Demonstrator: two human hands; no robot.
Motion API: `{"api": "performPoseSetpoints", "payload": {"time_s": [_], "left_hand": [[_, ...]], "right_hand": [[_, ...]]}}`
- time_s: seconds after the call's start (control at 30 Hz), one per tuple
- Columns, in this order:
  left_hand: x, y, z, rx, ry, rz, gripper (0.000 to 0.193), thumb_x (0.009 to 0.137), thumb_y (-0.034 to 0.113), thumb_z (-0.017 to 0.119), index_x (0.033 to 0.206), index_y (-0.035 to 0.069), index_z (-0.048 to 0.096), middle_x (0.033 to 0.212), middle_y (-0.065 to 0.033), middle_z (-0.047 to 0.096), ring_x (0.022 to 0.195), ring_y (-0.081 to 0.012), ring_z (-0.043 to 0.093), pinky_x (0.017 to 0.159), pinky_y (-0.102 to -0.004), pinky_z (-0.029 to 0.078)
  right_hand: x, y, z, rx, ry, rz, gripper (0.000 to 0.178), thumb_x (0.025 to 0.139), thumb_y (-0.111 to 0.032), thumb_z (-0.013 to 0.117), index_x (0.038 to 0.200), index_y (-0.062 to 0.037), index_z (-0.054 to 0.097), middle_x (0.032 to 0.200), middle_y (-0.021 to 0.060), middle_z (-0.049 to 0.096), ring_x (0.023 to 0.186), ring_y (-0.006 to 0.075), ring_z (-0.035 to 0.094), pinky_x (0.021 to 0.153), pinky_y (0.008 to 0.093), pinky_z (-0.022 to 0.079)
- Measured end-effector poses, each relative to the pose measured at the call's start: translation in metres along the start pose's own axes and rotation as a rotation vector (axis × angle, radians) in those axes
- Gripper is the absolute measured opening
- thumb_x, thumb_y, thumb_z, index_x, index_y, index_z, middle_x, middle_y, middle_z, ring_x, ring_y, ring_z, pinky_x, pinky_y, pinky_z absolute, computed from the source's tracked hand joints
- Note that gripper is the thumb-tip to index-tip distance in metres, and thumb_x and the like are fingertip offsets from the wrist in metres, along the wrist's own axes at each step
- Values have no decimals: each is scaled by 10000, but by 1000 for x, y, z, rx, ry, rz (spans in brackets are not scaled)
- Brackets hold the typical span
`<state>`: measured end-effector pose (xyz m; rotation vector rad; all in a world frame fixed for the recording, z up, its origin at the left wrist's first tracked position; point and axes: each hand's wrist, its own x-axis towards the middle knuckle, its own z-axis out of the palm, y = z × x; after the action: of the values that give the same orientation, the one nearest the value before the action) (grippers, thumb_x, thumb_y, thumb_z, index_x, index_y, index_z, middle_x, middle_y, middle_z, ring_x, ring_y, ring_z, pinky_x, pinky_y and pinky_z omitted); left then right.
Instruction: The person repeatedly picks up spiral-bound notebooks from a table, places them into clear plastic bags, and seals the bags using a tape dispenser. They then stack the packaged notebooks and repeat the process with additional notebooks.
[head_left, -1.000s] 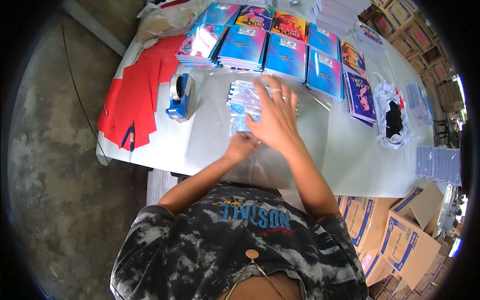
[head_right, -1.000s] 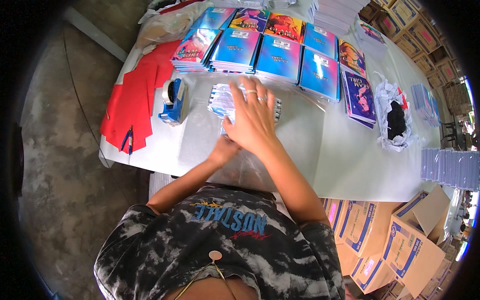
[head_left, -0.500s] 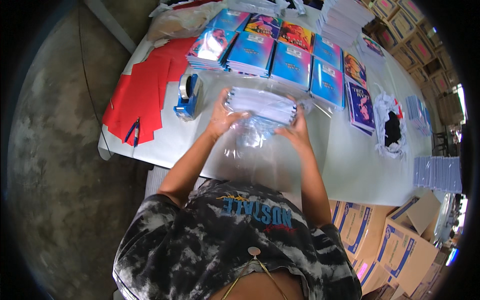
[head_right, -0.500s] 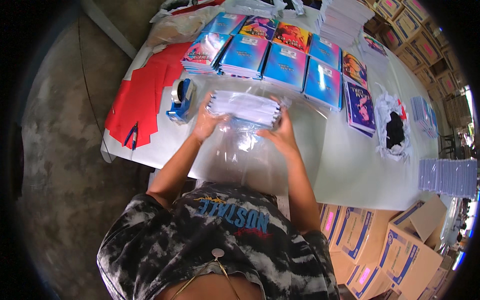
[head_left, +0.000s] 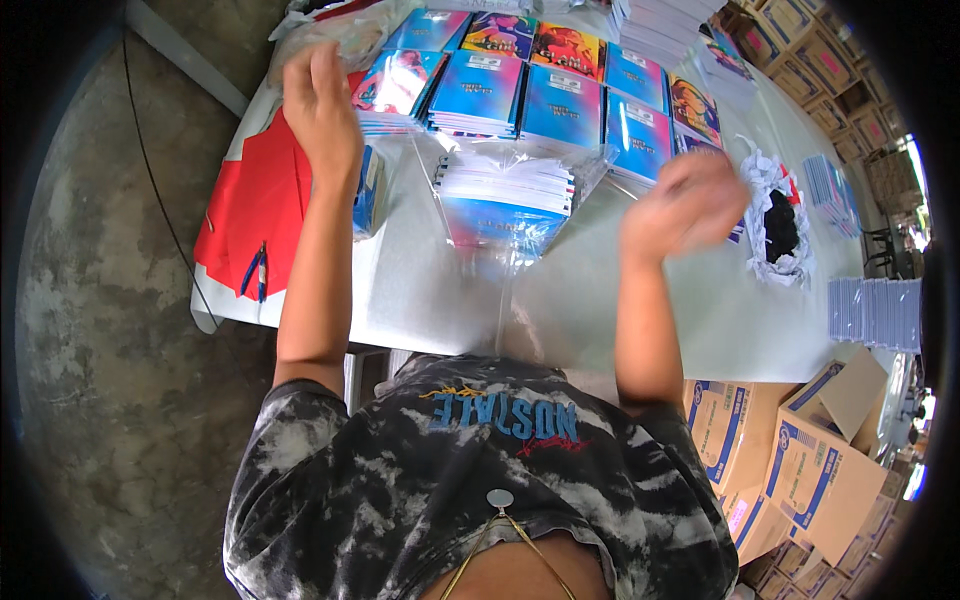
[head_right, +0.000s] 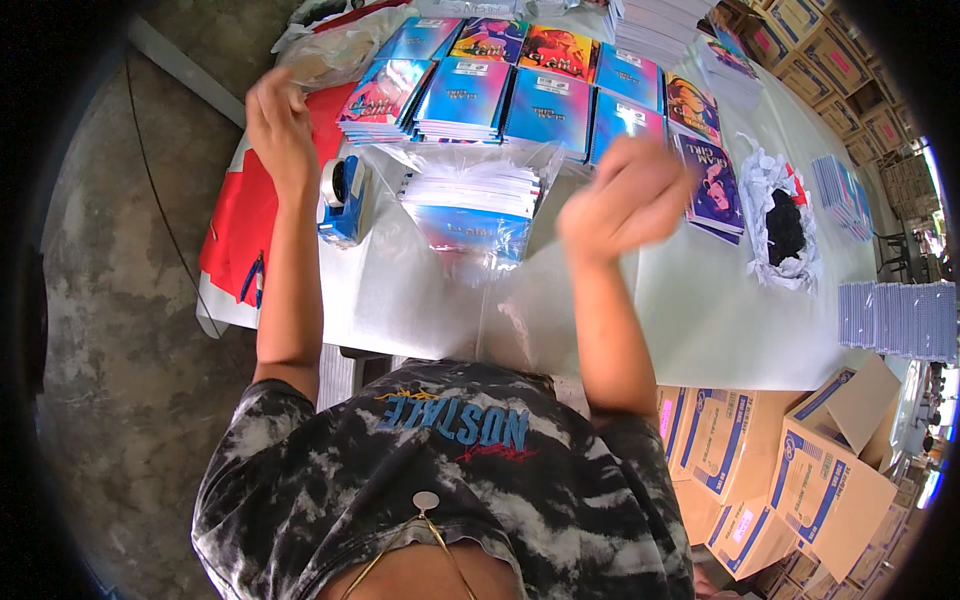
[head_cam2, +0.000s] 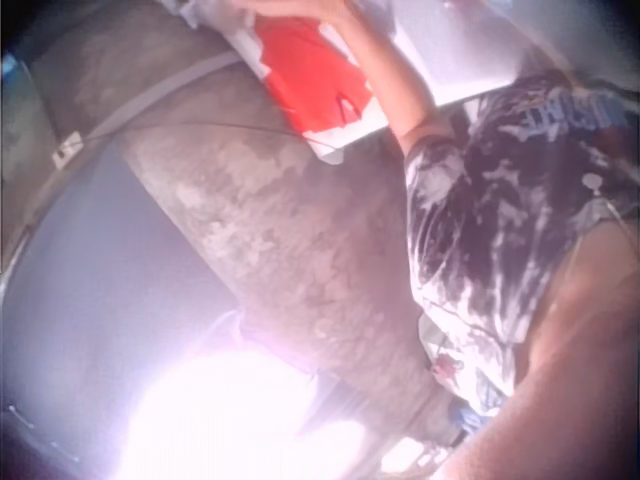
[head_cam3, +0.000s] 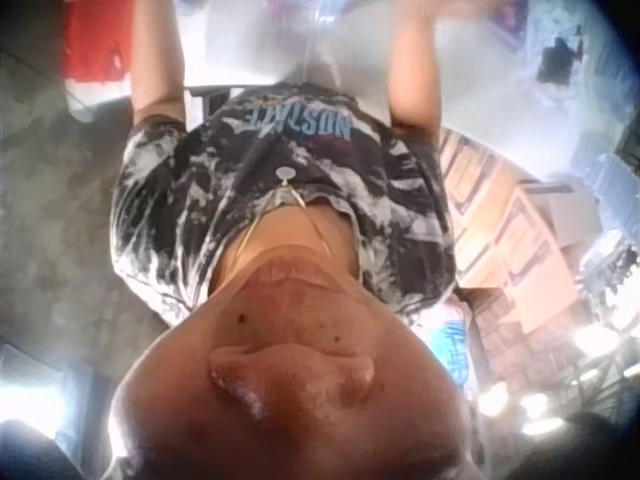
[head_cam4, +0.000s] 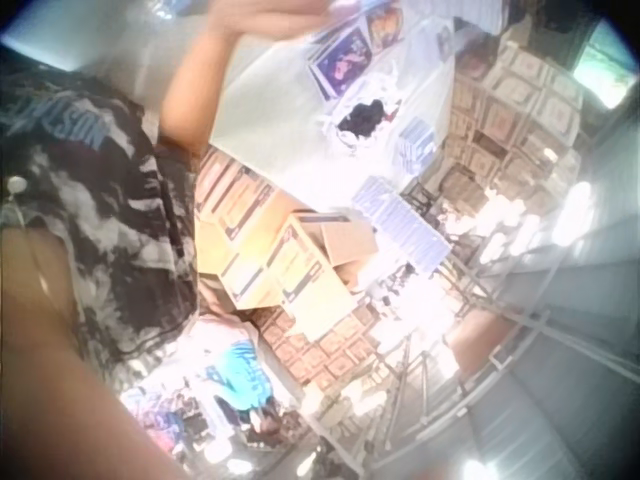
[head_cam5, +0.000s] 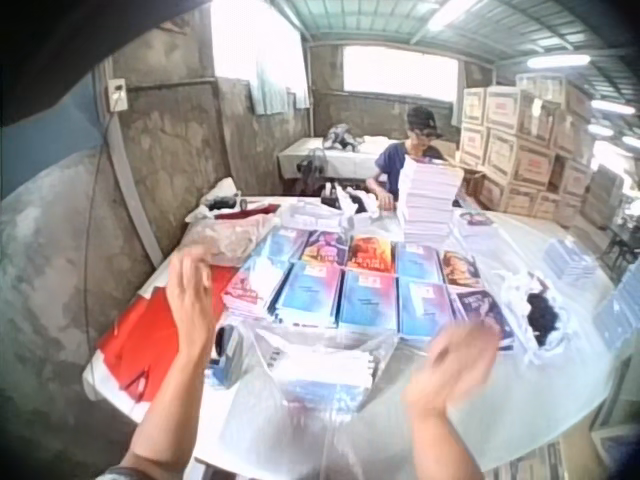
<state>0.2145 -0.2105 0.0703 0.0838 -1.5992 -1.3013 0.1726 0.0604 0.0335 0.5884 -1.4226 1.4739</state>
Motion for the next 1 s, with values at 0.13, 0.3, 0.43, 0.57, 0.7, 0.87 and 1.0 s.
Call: {"api": "performPoseSetpoints", "payload": {"time_s": [0.13, 0.3, 0.43, 0.57, 0.7, 0.87, 1.0], "left_hand": [[-101, -62, -37, 124, -545, -245, 598, 886, 313, 557, 1355, 2, 355, 1326, -157, 451, 1193, -268, 453, 1024, -378, 308], [-152, -38, -5, 198, -311, -220, 332, 872, 217, 593, 1162, 55, 599, 1209, -137, 563, 1141, -277, 490, 950, -346, 387], [-145, -23, 2, 635, -423, 178, 234, 853, 178, 610, 1069, 110, 665, 1200, -83, 580, 1144, -287, 480, 994, -399, 322], [-145, -7, 27, 723, -566, 268, 251, 859, 209, 592, 1084, 119, 658, 1173, -39, 600, 1155, -268, 489, 1044, -443, 220], [-143, -4, 43, 639, -640, 202, 301, 883, 240, 548, 1115, 63, 620, 1206, -107, 574, 1161, -250, 505, 1041, -439, 253], [-118, 5, 36, 434, -760, -198, 405, 836, 153, 569, 1227, 57, 518, 1105, -158, 610, 1042, -306, 567, 943, -420, 386], [-55, -27, 64, 525, -575, 307, 306, 807, 30, 560, 1112, 33, 593, 892, -82, 665, 733, -215, 638, 711, -320, 497]], "right_hand": [[-66, -42, -5, -34, -903, -201, 300, 829, -187, 580, 1059, 7, 577, 986, 132, 619, 906, 273, 574, 841, 395, 425], [-66, -8, 37, -460, -1096, -57, 390, 872, -208, 520, 1171, 43, 515, 1272, 204, 482, 1189, 329, 447, 1016, 423, 312], [-53, 13, 50, -414, -838, -5, 394, 877, -156, 513, 1197, 69, 470, 1261, 238, 479, 1191, 354, 444, 1018, 426, 308], [-64, 2, 21, -474, -314, -27, 376, 831, -111, 578, 1164, 41, 493, 1166, 175, 524, 1079, 346, 467, 948, 457, 299], [-79, 7, -1, -547, -625, 158, 306, 799, -109, 608, 1101, -66, 589, 1097, 70, 544, 1018, 291, 476, 913, 422, 320], [-81, -7, 10, -450, -799, -1, 294, 770, -107, 604, 1060, -56, 606, 1078, 42, 557, 1026, 231, 508, 882, 373, 372], [-83, -12, 13, -437, -797, -41, 250, 783, -103, 580, 1024, -47, 615, 1066, 42, 564, 1037, 219, 512, 879, 355, 389]]}}
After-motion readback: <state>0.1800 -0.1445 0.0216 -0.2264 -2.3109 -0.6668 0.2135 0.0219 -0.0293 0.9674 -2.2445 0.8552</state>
